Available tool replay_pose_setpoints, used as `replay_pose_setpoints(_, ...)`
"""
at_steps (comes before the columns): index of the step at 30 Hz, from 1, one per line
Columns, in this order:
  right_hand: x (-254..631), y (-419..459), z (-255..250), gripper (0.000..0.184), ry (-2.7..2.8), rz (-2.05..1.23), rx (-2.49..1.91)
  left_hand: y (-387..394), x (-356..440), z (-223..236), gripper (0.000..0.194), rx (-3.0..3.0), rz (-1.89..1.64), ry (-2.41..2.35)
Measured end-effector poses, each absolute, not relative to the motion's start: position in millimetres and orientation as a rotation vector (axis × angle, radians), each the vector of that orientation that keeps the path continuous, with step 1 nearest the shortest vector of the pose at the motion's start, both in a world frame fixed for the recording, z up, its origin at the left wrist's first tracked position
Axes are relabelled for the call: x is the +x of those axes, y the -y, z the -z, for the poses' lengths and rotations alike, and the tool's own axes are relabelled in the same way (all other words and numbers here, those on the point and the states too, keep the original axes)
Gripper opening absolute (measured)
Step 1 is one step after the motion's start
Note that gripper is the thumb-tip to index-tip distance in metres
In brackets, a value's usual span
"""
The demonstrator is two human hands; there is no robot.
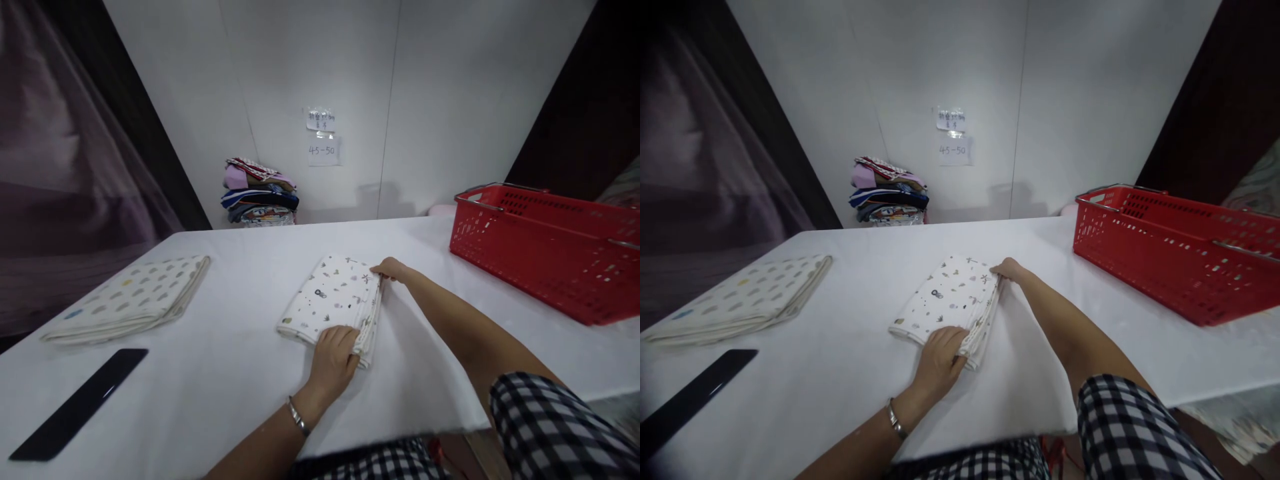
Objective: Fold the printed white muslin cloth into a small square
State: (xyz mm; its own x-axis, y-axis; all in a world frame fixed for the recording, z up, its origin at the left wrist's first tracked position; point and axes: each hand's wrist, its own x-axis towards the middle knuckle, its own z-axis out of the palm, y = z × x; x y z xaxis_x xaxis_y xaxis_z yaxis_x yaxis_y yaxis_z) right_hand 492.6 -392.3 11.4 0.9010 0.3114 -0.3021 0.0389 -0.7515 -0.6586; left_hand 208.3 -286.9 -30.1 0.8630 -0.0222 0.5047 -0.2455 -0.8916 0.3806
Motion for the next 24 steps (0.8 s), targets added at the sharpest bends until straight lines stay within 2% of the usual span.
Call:
replay_pose_setpoints(5, 501.0, 388.0, -18.3, 0.027, 0.237, -0.561, -2.408, 286.0, 208.6, 31.8, 0.04, 2.609, -0.67, 0.213)
replay_pose_setpoints(13, 508.0, 395.0, 3.3, 0.019, 0.306, -0.387, -2.387, 290.2, 213.3, 30.9, 0.039, 2.734, -0.537, 0.303)
replay_pose_setpoints(19, 505.9, 401.8, 19.1, 0.027, 0.414, -0.227, -2.482, 292.3, 212.3, 25.6, 0.037, 2.793, -0.487, 0.298)
replay_pose_setpoints(24, 496.3, 402.6, 9.3, 0.031, 0.558, -0.131, -2.633, 291.9, 208.2, 24.7, 0.042, 2.778, -0.484, 0.313)
